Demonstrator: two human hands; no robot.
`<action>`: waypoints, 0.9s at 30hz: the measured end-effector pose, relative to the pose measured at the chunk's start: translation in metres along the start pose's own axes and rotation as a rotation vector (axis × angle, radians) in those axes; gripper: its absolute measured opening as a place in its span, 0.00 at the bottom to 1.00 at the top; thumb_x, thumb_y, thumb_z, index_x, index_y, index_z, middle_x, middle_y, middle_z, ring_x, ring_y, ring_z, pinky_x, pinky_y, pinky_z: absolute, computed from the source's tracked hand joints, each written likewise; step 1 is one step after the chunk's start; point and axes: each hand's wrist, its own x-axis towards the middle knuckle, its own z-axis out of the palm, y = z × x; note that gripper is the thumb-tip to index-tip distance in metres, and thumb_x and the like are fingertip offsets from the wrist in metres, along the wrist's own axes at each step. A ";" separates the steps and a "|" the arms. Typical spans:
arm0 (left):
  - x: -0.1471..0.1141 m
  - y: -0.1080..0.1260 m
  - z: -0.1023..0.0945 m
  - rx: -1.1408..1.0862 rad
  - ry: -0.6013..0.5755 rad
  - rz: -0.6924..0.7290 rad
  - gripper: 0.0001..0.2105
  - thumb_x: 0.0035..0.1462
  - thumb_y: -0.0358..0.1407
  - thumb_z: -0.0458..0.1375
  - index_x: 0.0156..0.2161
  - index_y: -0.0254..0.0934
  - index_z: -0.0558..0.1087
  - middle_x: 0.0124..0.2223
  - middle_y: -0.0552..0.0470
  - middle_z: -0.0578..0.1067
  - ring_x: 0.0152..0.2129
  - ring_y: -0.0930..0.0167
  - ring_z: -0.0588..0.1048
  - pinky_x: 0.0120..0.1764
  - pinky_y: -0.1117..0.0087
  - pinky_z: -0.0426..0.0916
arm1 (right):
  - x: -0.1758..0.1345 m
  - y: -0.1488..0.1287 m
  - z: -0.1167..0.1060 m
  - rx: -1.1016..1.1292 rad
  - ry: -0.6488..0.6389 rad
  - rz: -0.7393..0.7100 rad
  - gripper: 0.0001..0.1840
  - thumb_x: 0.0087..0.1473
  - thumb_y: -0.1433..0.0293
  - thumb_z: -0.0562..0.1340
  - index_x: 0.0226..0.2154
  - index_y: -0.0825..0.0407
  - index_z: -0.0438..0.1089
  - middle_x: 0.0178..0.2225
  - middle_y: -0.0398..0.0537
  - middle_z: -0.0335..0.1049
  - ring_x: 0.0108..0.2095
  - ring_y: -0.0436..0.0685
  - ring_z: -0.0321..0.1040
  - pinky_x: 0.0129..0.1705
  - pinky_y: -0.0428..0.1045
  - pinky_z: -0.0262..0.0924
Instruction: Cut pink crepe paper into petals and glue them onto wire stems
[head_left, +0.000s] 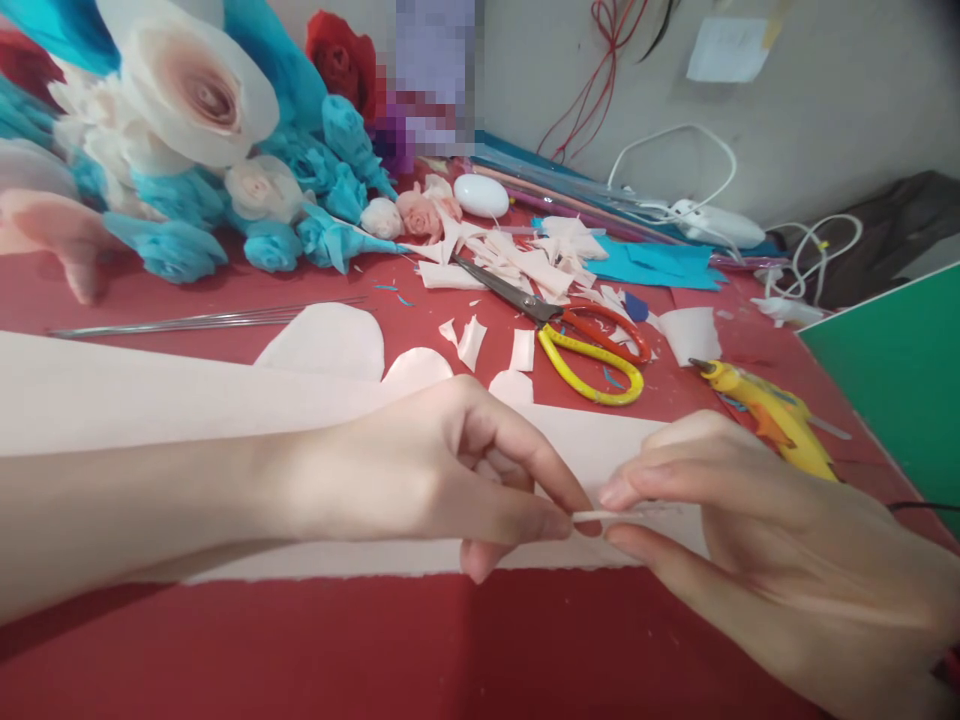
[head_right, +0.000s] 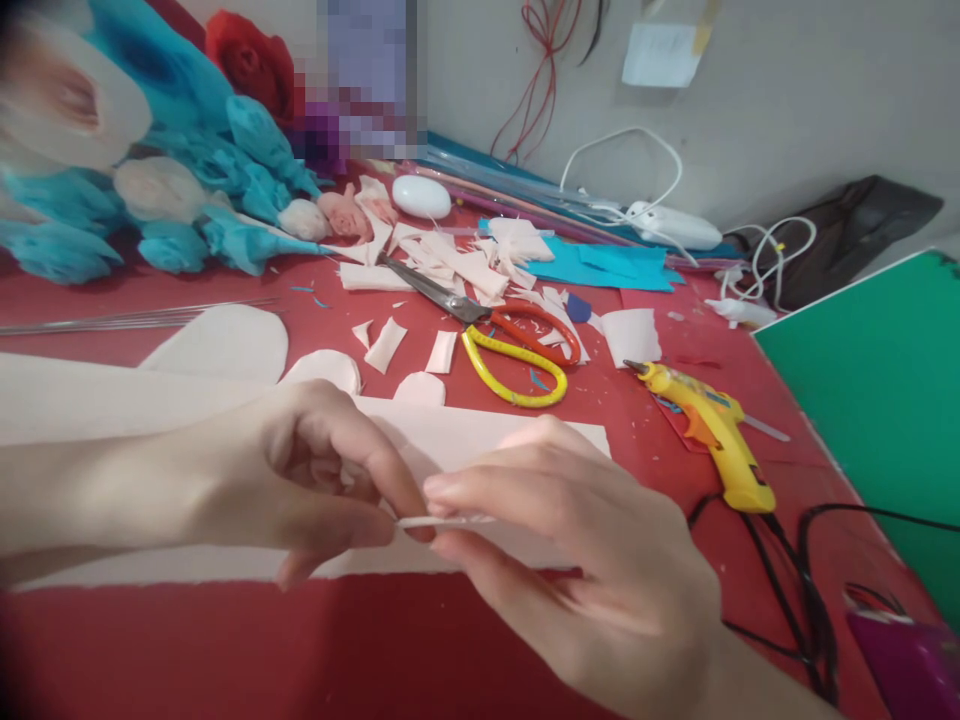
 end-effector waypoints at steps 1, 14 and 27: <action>0.000 0.000 0.000 0.007 -0.010 -0.003 0.07 0.51 0.30 0.56 0.34 0.35 0.77 0.37 0.50 0.78 0.16 0.81 0.66 0.19 0.82 0.61 | 0.000 0.000 0.000 -0.005 0.018 0.000 0.08 0.48 0.76 0.63 0.34 0.50 0.69 0.28 0.38 0.73 0.31 0.48 0.69 0.32 0.45 0.64; 0.002 -0.001 0.000 0.011 -0.017 -0.011 0.08 0.52 0.29 0.55 0.35 0.36 0.77 0.39 0.52 0.78 0.15 0.81 0.67 0.19 0.82 0.61 | 0.005 -0.010 0.003 -0.062 0.055 -0.055 0.08 0.48 0.81 0.60 0.29 0.53 0.70 0.26 0.39 0.73 0.29 0.46 0.67 0.34 0.44 0.62; 0.003 -0.005 0.001 0.025 0.021 -0.014 0.08 0.52 0.30 0.55 0.34 0.36 0.77 0.23 0.54 0.74 0.13 0.81 0.64 0.18 0.82 0.59 | -0.014 -0.001 -0.027 -0.393 -0.178 -0.515 0.15 0.50 0.70 0.63 0.42 0.51 0.69 0.41 0.42 0.74 0.34 0.55 0.67 0.38 0.50 0.63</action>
